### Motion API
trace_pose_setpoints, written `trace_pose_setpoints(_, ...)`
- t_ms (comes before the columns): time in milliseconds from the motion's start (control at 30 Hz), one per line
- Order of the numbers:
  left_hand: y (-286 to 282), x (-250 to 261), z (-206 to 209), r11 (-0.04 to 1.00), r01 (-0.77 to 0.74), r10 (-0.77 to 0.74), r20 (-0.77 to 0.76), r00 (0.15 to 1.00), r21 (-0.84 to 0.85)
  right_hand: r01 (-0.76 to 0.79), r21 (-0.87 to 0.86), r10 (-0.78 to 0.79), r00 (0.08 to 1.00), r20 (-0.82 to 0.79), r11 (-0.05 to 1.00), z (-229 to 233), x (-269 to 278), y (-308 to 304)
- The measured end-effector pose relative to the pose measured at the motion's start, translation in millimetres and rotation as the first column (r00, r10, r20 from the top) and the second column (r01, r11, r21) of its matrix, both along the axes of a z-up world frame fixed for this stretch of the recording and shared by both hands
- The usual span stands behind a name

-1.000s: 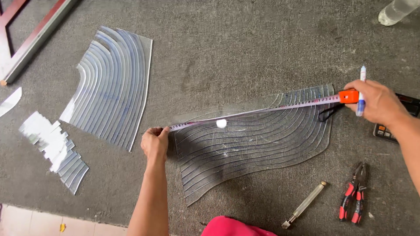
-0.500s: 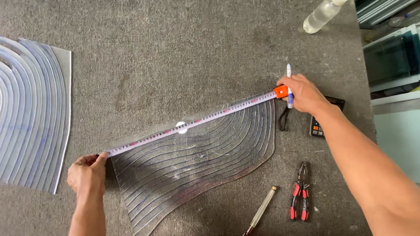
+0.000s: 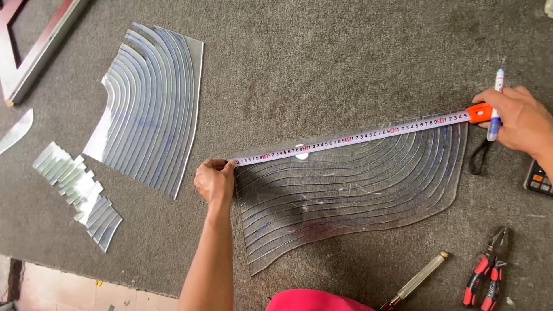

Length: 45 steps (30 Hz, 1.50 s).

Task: Measuring, marking, and scoring curved glass sheets to cut them into strips.

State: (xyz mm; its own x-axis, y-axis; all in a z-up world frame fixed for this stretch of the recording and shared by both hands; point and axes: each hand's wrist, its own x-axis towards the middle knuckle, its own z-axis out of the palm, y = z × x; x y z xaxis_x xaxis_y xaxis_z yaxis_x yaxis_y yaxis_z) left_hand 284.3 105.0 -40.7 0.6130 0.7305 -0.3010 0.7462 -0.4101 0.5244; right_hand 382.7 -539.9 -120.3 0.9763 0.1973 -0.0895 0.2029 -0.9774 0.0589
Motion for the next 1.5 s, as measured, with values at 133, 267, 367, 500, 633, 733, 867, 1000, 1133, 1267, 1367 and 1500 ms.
trace_pose_setpoints(133,0.1,-5.6,-9.9,0.999,0.05,-0.051,0.118,0.992,0.016,-0.033,0.037,0.032,0.999,0.033,0.999,-4.6,-1.4,-5.8)
trace_pose_setpoints(267,3.6,-16.4,-23.9,0.995,0.086,-0.095,0.239,0.966,0.049,-0.053,0.095,0.05,0.998,0.034,0.994,13.1,-5.8,4.9)
trace_pose_setpoints(367,3.7,-17.8,-31.9,0.982,0.142,-0.172,0.284,0.943,0.122,0.006,0.064,-0.005,1.0,-0.026,0.998,24.2,-4.1,16.3)
trace_pose_setpoints(500,2.4,-14.9,-35.3,0.957,0.191,-0.247,0.268,0.931,0.219,0.057,0.082,-0.05,0.995,-0.088,0.995,33.8,-6.4,24.4)
trace_pose_setpoints(633,7.2,-16.3,-50.1,0.869,0.337,-0.424,0.191,0.886,0.362,0.013,0.101,-0.006,0.998,-0.069,0.995,32.5,-4.3,20.0)
trace_pose_setpoints(733,12.4,-11.1,-41.0,0.767,0.497,-0.552,0.022,0.834,0.406,0.018,0.11,-0.01,0.997,-0.071,0.994,36.9,-8.1,22.5)
trace_pose_setpoints(867,12.9,-7.1,-31.4,0.834,0.458,-0.504,0.084,0.86,0.307,0.003,0.09,0.007,0.995,-0.103,0.996,42.8,-0.7,29.4)
trace_pose_setpoints(1000,5.2,-15.4,-20.1,0.765,0.509,-0.588,0.105,0.802,0.395,-0.09,-0.294,0.04,0.984,-0.171,0.952,51.2,2.6,37.3)
trace_pose_setpoints(1133,16.5,-11.2,-22.6,0.721,0.575,-0.636,0.038,0.771,0.387,-0.189,-0.439,0.189,0.981,-0.043,0.879,42.6,2.9,21.3)
trace_pose_setpoints(1267,45.9,11.8,-20.6,0.75,0.594,-0.662,0.322,0.677,0.291,-0.214,-0.436,0.25,0.968,0.027,0.874,20.0,20.6,-4.4)
trace_pose_setpoints(1367,20.9,8.7,12.5,0.859,0.475,-0.502,0.505,0.702,0.193,-0.266,-0.279,0.313,0.939,0.14,0.923,15.0,27.4,-5.8)
trace_pose_setpoints(1500,-55.6,-17.5,13.5,0.66,0.347,-0.655,0.285,0.7,0.666,-0.33,0.181,0.284,0.929,0.239,0.927,0.6,41.5,-11.0)
